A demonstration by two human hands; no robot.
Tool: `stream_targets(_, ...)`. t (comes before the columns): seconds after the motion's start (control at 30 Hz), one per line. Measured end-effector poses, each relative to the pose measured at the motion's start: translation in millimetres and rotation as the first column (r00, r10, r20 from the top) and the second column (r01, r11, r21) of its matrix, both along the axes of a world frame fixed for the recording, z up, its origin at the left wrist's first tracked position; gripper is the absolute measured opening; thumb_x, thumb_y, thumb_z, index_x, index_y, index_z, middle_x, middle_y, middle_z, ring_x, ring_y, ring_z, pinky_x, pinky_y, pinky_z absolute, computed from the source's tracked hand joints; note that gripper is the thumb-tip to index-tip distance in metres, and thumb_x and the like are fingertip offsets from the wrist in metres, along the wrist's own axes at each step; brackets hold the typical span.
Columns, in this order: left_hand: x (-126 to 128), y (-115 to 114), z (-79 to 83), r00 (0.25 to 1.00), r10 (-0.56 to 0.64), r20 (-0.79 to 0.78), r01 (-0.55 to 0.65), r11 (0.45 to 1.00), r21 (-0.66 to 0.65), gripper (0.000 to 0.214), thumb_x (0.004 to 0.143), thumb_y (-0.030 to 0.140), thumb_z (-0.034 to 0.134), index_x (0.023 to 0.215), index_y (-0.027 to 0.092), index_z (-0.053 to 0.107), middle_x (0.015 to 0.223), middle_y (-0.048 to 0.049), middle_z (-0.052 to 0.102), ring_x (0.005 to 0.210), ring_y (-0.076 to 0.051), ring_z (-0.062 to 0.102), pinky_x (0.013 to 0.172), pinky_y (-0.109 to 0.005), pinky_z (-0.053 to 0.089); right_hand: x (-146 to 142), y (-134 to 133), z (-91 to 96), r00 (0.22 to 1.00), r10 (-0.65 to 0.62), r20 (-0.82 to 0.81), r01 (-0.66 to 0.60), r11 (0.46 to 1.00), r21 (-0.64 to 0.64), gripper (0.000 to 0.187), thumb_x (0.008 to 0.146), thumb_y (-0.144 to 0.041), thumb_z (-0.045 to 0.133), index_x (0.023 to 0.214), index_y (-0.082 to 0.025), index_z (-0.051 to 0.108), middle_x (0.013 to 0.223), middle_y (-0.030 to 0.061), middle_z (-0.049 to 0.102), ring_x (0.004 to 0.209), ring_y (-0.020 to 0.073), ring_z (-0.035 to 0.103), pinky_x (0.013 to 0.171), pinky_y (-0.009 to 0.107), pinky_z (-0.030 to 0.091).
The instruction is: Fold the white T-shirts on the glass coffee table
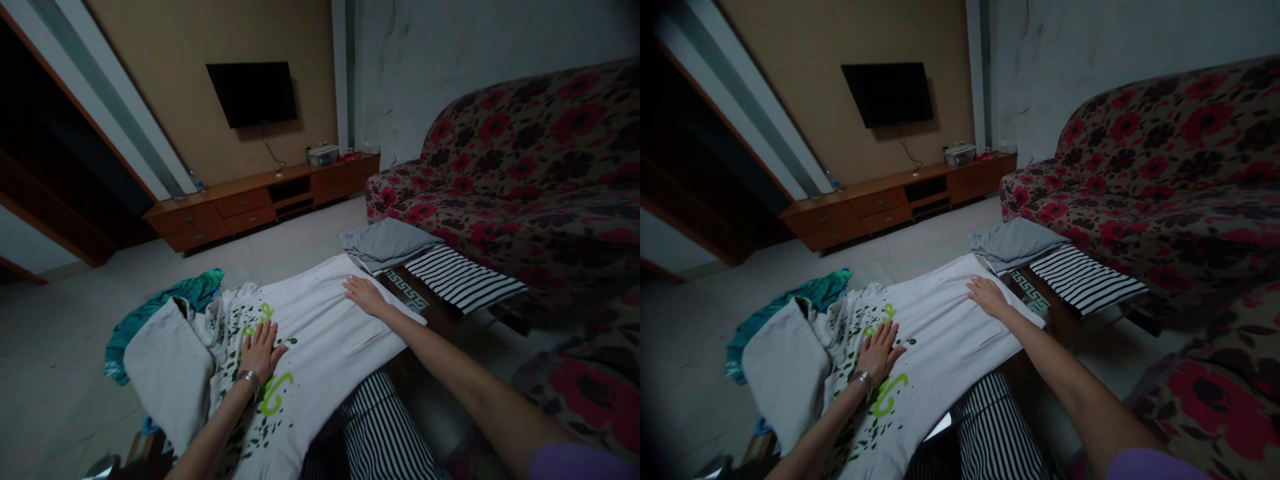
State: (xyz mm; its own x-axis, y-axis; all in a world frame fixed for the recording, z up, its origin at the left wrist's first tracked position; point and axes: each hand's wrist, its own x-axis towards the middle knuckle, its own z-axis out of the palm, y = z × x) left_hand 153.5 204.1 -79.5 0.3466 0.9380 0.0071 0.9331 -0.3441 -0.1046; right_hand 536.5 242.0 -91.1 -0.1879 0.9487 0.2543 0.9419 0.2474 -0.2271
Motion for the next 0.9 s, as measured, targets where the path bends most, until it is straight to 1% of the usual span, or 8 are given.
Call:
stream_targets(0.17,24,-26,17.9,0.997,0.072,0.010,-0.072,0.997,0.008,0.060,0.090,0.045,0.037,0.144,0.019,0.030,0.152,-0.0072,0.019,0.140,-0.027,0.015,0.108,-0.051,0.022,-11,-44,15.2,0.991,-0.132,0.001,0.132,0.991,0.034,0.048,0.089,-0.033,0.047,0.133,-0.013,0.046,0.142,0.0156,0.040,0.134,0.0258,0.031,0.107,0.041,0.027)
stream_targets(0.33,52,-85,14.0,0.993,-0.116,0.000,0.116,0.993,-0.003,0.060,0.088,0.043,0.042,0.144,0.023,0.030,0.152,-0.0054,0.018,0.140,-0.028,0.015,0.109,-0.052,0.020,-42,-113,-2.9,0.999,0.045,-0.006,-0.045,0.998,0.033,0.046,0.088,-0.038,0.048,0.132,-0.023,0.048,0.143,0.0080,0.040,0.134,0.0248,0.031,0.107,0.042,0.028)
stream_targets(0.4,46,-102,9.0,0.990,-0.142,-0.002,0.142,0.989,-0.043,0.061,0.088,0.047,0.040,0.144,0.023,0.031,0.152,-0.0048,0.019,0.140,-0.028,0.017,0.109,-0.051,0.021,-25,-134,-9.9,1.000,0.023,-0.006,-0.023,0.999,0.027,0.043,0.090,-0.037,0.044,0.131,-0.023,0.049,0.142,0.0068,0.041,0.133,0.0232,0.033,0.107,0.042,0.029)
stream_targets(0.57,17,-121,11.4,0.994,-0.112,0.002,0.112,0.993,-0.046,0.062,0.089,0.047,0.037,0.144,0.021,0.028,0.151,-0.0038,0.019,0.140,-0.025,0.017,0.111,-0.047,0.019,49,-165,-9.0,0.982,-0.185,0.031,0.183,0.981,0.058,0.041,0.092,-0.030,0.038,0.130,-0.020,0.050,0.139,0.0075,0.046,0.131,0.0222,0.036,0.106,0.042,0.030)
stream_targets(0.63,18,-130,16.3,0.998,-0.062,-0.009,0.062,0.996,-0.072,0.060,0.089,0.043,0.040,0.144,0.021,0.029,0.151,-0.0044,0.020,0.140,-0.025,0.018,0.110,-0.048,0.021,54,-173,-4.3,0.954,-0.297,0.042,0.293,0.954,0.069,0.041,0.091,-0.029,0.042,0.128,-0.016,0.053,0.138,0.0119,0.046,0.131,0.0258,0.036,0.105,0.044,0.031)
stream_targets(0.73,36,-152,19.1,1.000,-0.023,-0.013,0.021,0.996,-0.090,0.057,0.088,0.035,0.043,0.143,0.025,0.031,0.151,-0.0031,0.021,0.140,-0.026,0.019,0.108,-0.051,0.024,17,-186,1.2,0.941,-0.338,0.013,0.335,0.937,0.103,0.042,0.088,-0.029,0.048,0.128,-0.015,0.053,0.140,0.0142,0.043,0.133,0.0288,0.032,0.105,0.045,0.030)
stream_targets(0.83,51,-174,14.3,0.993,-0.115,0.020,0.117,0.989,-0.094,0.060,0.086,0.031,0.047,0.144,0.029,0.029,0.151,-0.0014,0.020,0.140,-0.026,0.016,0.110,-0.052,0.021,-30,-202,-1.6,0.992,-0.125,-0.019,0.126,0.987,0.102,0.040,0.088,-0.029,0.048,0.128,-0.023,0.052,0.143,0.0053,0.041,0.134,0.0235,0.031,0.108,0.041,0.029)
stream_targets(0.9,50,-185,10.0,0.986,-0.158,0.046,0.162,0.981,-0.104,0.065,0.084,0.032,0.052,0.144,0.031,0.027,0.151,-0.0018,0.020,0.140,-0.027,0.016,0.111,-0.053,0.020,-39,-214,-9.1,0.999,-0.037,-0.031,0.040,0.994,0.098,0.040,0.090,-0.028,0.045,0.130,-0.024,0.051,0.142,0.0024,0.042,0.133,0.0210,0.034,0.108,0.040,0.029)
